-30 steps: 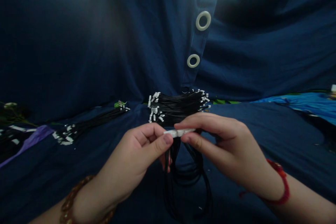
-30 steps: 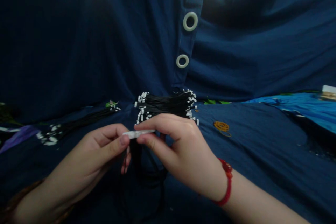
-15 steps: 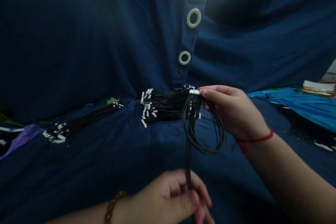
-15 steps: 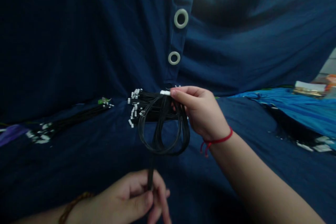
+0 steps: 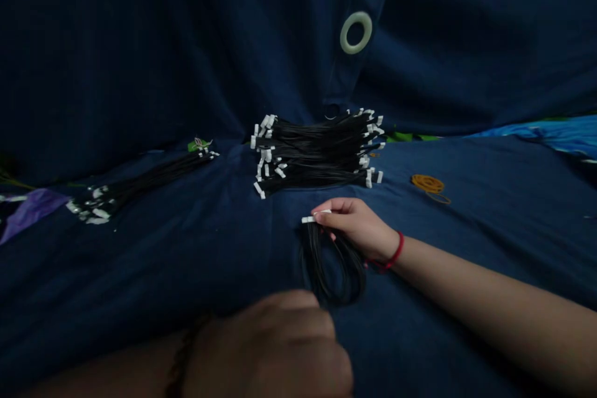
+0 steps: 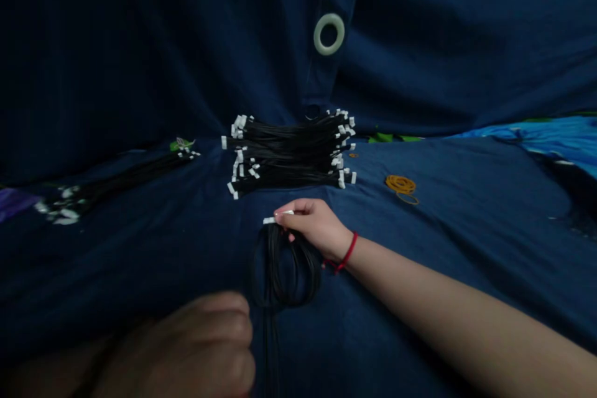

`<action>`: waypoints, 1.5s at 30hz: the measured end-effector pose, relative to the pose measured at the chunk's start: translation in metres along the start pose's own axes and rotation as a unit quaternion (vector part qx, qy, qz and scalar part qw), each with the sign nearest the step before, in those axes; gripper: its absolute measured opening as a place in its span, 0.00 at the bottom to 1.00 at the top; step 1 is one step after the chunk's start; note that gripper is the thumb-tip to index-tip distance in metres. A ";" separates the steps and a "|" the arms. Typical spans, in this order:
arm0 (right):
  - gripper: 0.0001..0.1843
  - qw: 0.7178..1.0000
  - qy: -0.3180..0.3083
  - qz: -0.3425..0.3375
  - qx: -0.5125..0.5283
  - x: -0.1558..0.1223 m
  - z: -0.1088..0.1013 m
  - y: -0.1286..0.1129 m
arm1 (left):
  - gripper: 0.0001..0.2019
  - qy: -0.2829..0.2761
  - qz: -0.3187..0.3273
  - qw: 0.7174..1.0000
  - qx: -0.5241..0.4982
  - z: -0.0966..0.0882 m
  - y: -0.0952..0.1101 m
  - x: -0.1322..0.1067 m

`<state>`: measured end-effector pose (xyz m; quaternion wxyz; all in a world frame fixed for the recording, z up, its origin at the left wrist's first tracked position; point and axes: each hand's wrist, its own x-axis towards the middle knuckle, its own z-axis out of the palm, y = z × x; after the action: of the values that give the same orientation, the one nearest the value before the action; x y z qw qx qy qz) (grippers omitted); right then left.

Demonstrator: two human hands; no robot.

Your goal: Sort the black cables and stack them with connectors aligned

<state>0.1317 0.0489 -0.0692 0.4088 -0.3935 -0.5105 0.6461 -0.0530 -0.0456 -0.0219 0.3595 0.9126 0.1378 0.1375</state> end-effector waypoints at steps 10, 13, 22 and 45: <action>0.08 0.998 -0.053 0.013 0.018 -0.008 -0.001 -0.003 | 0.14 0.260 -0.082 0.930 0.248 -0.019 -0.068 0.000; 0.09 0.997 -0.069 0.039 0.012 -0.008 0.000 -0.005 | 0.13 0.252 -0.104 0.944 0.188 -0.020 -0.069 -0.001; 0.04 0.995 -0.088 0.039 -0.034 -0.004 0.003 -0.002 | 0.03 0.359 -0.237 0.892 -0.138 -0.020 -0.076 0.014; 0.19 0.970 -0.098 -0.028 -0.221 -0.017 0.007 -0.004 | 0.02 0.305 -0.287 0.873 -0.249 -0.025 -0.072 0.016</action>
<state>0.1320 0.0317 -0.0629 0.2772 -0.3947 -0.6890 0.5409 -0.0579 0.0260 -0.0513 0.5384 0.6263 0.4579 0.3290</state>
